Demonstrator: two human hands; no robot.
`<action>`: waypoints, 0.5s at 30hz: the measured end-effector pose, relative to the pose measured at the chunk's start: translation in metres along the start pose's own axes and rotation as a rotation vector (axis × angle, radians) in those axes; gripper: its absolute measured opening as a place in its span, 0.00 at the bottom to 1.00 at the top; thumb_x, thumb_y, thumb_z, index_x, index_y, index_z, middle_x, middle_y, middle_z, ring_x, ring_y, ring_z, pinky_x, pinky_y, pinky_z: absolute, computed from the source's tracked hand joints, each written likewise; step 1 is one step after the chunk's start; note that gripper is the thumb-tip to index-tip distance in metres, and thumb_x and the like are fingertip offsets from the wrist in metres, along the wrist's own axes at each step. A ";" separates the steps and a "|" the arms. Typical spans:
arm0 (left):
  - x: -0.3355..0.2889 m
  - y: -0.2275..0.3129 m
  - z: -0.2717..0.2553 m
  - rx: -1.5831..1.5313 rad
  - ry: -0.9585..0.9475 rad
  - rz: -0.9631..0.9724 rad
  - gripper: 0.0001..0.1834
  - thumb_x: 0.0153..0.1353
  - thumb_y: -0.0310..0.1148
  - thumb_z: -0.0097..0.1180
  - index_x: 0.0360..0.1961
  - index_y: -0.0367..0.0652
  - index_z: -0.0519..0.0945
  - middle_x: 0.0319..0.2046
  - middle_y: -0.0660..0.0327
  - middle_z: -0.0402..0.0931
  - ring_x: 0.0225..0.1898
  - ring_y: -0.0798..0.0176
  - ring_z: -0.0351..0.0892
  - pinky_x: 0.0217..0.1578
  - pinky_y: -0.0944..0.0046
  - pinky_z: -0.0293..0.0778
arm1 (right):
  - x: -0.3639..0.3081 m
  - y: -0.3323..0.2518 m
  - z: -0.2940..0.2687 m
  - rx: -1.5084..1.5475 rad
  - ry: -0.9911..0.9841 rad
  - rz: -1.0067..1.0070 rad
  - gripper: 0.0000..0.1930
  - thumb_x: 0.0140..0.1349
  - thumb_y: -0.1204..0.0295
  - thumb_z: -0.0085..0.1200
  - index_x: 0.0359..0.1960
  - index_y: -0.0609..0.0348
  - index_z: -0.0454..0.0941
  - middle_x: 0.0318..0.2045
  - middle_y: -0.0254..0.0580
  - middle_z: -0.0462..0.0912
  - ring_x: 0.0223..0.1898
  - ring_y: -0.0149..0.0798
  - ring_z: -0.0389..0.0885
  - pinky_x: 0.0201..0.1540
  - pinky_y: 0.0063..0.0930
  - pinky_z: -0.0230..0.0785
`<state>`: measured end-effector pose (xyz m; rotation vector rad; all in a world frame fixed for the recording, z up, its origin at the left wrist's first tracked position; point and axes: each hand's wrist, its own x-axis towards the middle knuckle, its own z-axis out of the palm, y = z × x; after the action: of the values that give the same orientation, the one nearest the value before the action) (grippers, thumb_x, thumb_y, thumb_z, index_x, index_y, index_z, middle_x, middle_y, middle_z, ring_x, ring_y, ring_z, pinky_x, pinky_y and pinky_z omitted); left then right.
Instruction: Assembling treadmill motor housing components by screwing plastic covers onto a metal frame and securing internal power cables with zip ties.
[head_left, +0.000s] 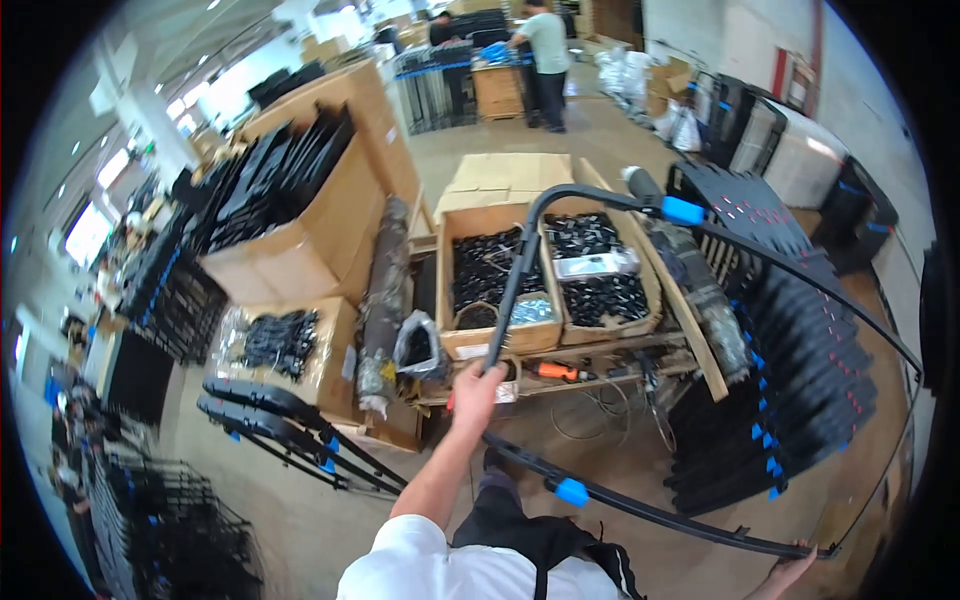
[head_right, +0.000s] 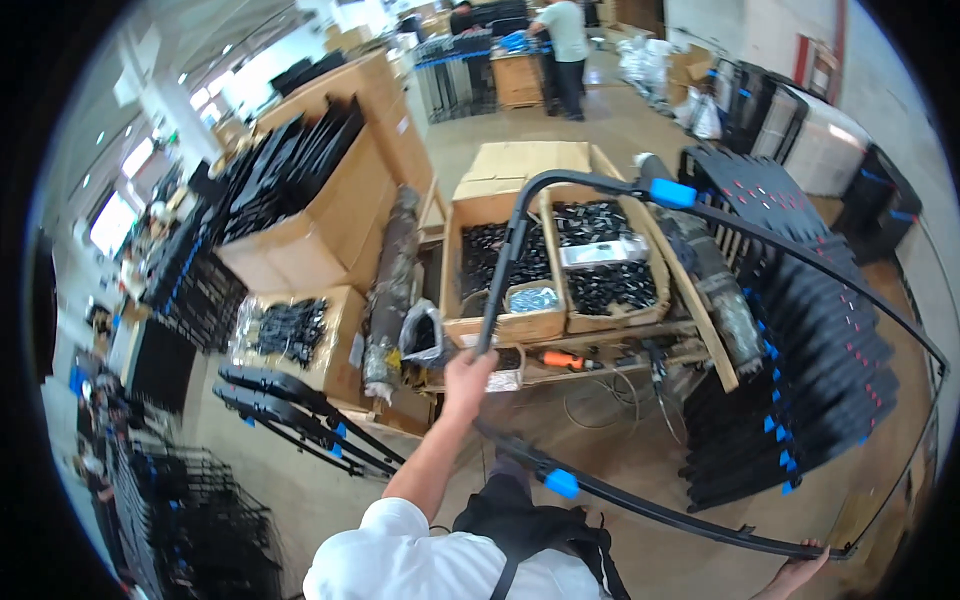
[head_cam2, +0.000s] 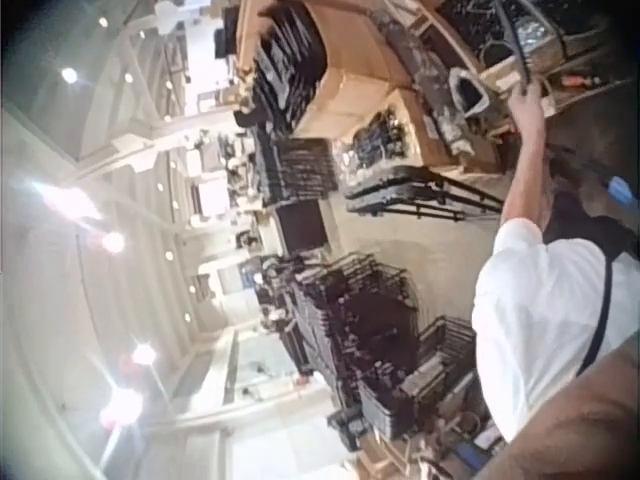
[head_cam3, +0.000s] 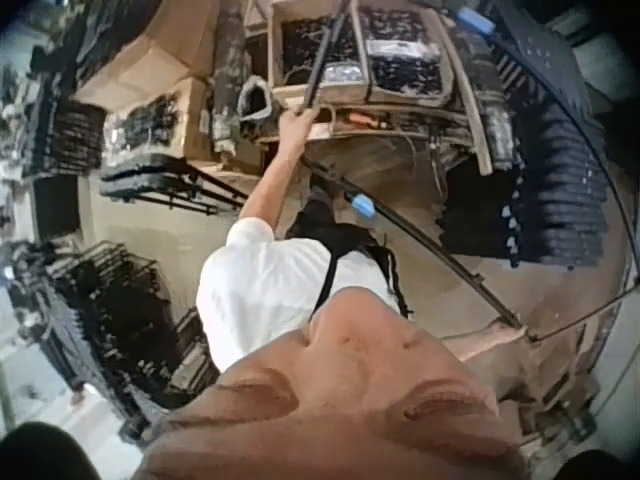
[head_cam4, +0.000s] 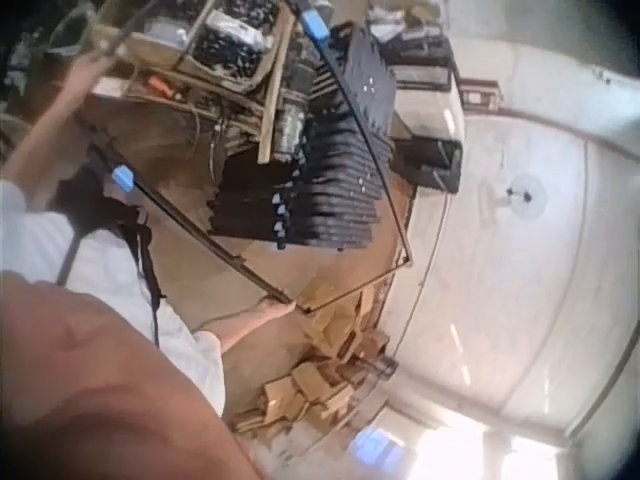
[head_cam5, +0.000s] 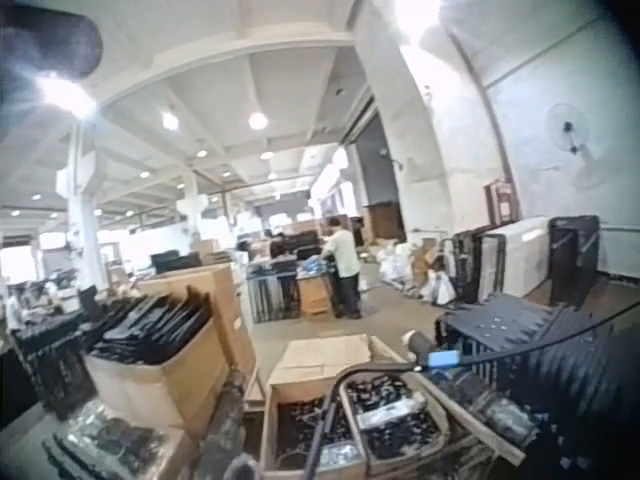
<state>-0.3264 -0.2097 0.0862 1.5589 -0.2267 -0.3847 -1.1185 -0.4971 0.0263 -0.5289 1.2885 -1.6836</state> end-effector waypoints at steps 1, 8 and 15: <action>0.016 -0.004 -0.035 0.079 0.074 -0.087 0.12 0.66 0.37 0.67 0.31 0.39 0.85 0.21 0.73 0.73 0.24 0.77 0.65 0.24 0.68 0.61 | 0.008 0.000 0.030 -0.043 -0.130 0.049 0.16 0.74 0.58 0.55 0.49 0.58 0.79 0.40 0.40 0.82 0.43 0.37 0.80 0.52 0.35 0.75; 0.109 -0.092 -0.255 0.295 0.392 -0.198 0.17 0.67 0.43 0.65 0.29 0.38 0.82 0.21 0.64 0.77 0.22 0.69 0.73 0.25 0.62 0.68 | -0.121 0.050 0.370 -0.205 -0.566 0.079 0.08 0.73 0.65 0.60 0.42 0.56 0.80 0.36 0.33 0.82 0.39 0.33 0.81 0.44 0.31 0.74; 0.170 -0.138 -0.321 0.422 0.442 -0.204 0.14 0.68 0.38 0.62 0.29 0.41 0.79 0.19 0.68 0.73 0.18 0.72 0.70 0.19 0.66 0.64 | -0.170 0.112 0.552 -0.503 -0.686 0.142 0.09 0.67 0.62 0.61 0.35 0.54 0.80 0.32 0.34 0.82 0.34 0.34 0.83 0.35 0.29 0.71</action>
<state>-0.0610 0.0272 -0.0706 2.0464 0.2109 -0.1436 -0.5626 -0.6409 0.1542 -1.1628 1.1751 -0.9109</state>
